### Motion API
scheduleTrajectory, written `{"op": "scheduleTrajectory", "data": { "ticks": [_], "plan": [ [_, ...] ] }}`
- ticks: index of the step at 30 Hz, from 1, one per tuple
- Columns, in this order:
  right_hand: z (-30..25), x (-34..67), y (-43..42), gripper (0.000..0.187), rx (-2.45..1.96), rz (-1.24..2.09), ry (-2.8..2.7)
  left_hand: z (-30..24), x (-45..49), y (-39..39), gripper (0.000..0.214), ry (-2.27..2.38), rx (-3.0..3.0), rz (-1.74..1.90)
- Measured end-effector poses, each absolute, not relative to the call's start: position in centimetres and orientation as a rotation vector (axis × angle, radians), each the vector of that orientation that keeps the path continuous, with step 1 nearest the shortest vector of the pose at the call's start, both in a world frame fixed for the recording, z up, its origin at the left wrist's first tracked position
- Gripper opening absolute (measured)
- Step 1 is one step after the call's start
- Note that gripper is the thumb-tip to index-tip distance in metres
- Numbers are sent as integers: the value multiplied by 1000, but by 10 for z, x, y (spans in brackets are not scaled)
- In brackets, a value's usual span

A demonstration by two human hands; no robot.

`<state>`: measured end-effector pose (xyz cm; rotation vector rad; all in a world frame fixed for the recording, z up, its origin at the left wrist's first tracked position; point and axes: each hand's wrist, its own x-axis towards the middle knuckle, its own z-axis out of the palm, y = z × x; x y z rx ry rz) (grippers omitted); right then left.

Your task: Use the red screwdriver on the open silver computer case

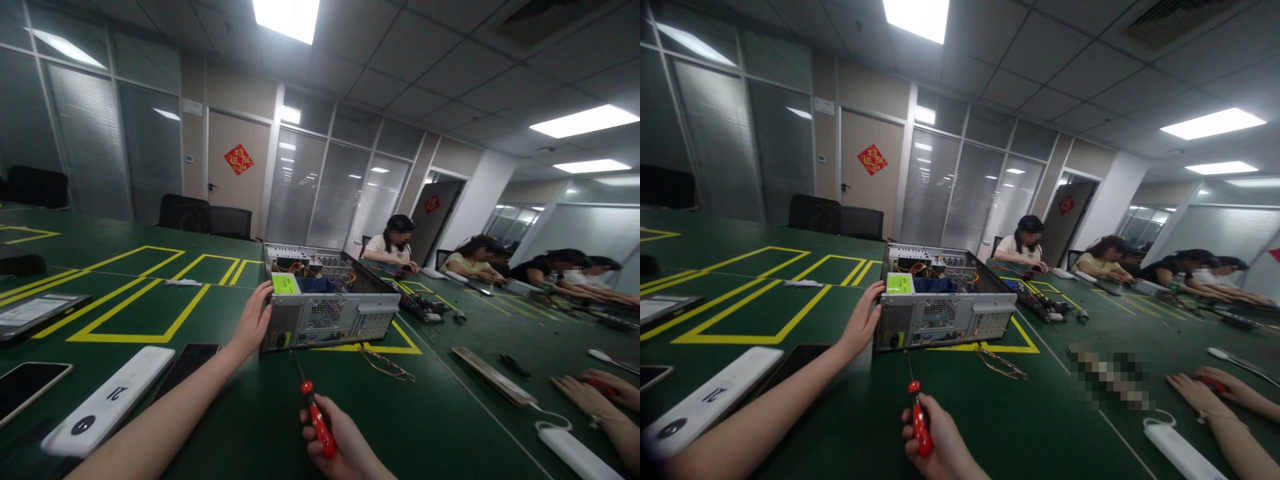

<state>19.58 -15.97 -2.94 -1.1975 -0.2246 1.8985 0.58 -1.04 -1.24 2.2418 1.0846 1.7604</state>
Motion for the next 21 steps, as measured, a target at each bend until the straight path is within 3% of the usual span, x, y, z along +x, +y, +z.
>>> {"op": "scheduleTrajectory", "data": {
  "ticks": [4, 10, 21],
  "plan": [
    [-28, 198, -158, 8, -1237, 1866, -235, -13, 6, -10, 37, 1087, 2241, 1780],
    [-29, 193, -158, 32, -1366, 1929, -330, -15, 5, -8, 39, 1136, 2321, 1764],
    [-36, 191, -155, 32, -1138, 2021, -262, -15, 3, -8, 41, 1150, 2359, 1738]
  ]
}}
